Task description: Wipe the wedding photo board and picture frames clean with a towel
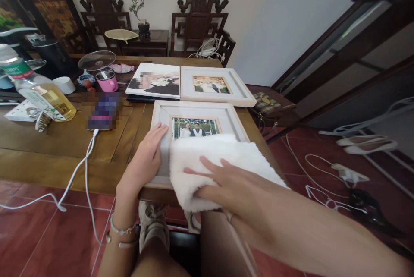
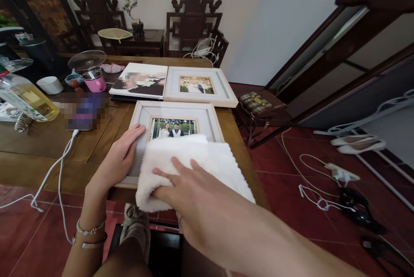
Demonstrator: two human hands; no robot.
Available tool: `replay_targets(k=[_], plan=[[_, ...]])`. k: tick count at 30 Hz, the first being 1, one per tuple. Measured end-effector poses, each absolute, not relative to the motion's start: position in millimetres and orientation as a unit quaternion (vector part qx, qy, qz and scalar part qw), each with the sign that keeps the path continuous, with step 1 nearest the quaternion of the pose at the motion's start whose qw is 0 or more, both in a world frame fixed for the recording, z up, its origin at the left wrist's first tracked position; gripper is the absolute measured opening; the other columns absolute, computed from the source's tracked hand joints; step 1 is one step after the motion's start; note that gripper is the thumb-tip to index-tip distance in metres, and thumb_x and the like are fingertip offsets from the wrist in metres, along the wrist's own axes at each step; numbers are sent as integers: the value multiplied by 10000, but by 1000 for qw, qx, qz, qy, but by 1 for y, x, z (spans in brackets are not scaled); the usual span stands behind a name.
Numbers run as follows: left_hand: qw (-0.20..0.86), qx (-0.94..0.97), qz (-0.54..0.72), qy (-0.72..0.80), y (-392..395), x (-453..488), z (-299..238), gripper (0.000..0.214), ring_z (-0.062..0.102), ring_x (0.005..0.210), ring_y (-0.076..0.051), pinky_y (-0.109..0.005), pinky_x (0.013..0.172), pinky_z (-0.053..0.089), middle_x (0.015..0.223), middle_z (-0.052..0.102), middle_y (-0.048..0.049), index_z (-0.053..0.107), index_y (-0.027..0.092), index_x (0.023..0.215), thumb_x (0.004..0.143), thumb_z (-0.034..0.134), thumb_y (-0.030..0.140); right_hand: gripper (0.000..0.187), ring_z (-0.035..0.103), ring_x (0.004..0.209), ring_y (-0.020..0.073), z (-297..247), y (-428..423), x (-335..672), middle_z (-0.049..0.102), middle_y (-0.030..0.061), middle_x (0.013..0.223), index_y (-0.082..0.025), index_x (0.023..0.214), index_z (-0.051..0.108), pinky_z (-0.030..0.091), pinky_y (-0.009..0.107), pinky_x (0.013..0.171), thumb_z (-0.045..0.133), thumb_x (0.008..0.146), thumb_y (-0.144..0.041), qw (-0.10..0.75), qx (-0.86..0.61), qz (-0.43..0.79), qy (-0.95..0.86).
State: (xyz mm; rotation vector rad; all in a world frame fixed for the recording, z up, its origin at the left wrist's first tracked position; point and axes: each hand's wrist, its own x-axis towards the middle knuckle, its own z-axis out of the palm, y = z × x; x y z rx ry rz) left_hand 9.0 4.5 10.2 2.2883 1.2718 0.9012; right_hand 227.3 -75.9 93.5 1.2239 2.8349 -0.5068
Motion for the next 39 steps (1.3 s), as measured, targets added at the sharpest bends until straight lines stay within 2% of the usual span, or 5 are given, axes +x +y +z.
replay_targets(k=[4, 10, 22, 33, 39], plan=[[191, 811, 320, 451, 4, 8, 10, 442, 346, 1399, -206, -437, 1172, 279, 1423, 486, -165, 470, 67, 1347, 943, 295, 104, 603, 593, 1131, 298, 88, -51, 231, 587, 114, 1296, -266, 1253, 572, 530, 462, 880, 450, 725, -1, 3, 453, -111, 884], [209, 807, 326, 446, 3, 9, 12, 444, 325, 1410, -187, -413, 1182, 255, 1487, 413, -128, 416, 119, 1403, 986, 296, 214, 622, 216, 1399, 407, 49, 31, 225, 307, 147, 1531, -146, 1325, 519, 297, 607, 1075, 442, 739, 48, -48, 493, 101, 863], [241, 782, 385, 427, -2, 7, 16, 532, 239, 1444, -201, -407, 1198, 185, 1558, 284, -79, 297, 185, 1475, 1002, 259, 423, 480, 208, 1371, 483, 63, -23, 187, 279, 96, 1543, -199, 1217, 639, 299, 686, 1037, 600, 755, -73, 91, 375, -8, 922], [195, 800, 304, 478, 3, 11, 11, 443, 281, 1428, -206, -434, 1185, 238, 1496, 393, -147, 430, 97, 1386, 970, 326, 205, 329, 502, 1218, 428, 48, -76, 248, 576, 67, 1335, -213, 818, 742, 493, 630, 901, 532, 668, -9, -69, 398, 95, 910], [191, 804, 314, 468, 2, 8, 7, 487, 268, 1433, -217, -486, 1168, 263, 1477, 421, -142, 436, 124, 1382, 916, 303, 75, 369, 447, 1282, 394, 55, -88, 296, 557, 73, 1358, -208, 760, 701, 498, 627, 905, 409, 694, 8, -45, 415, 129, 900]])
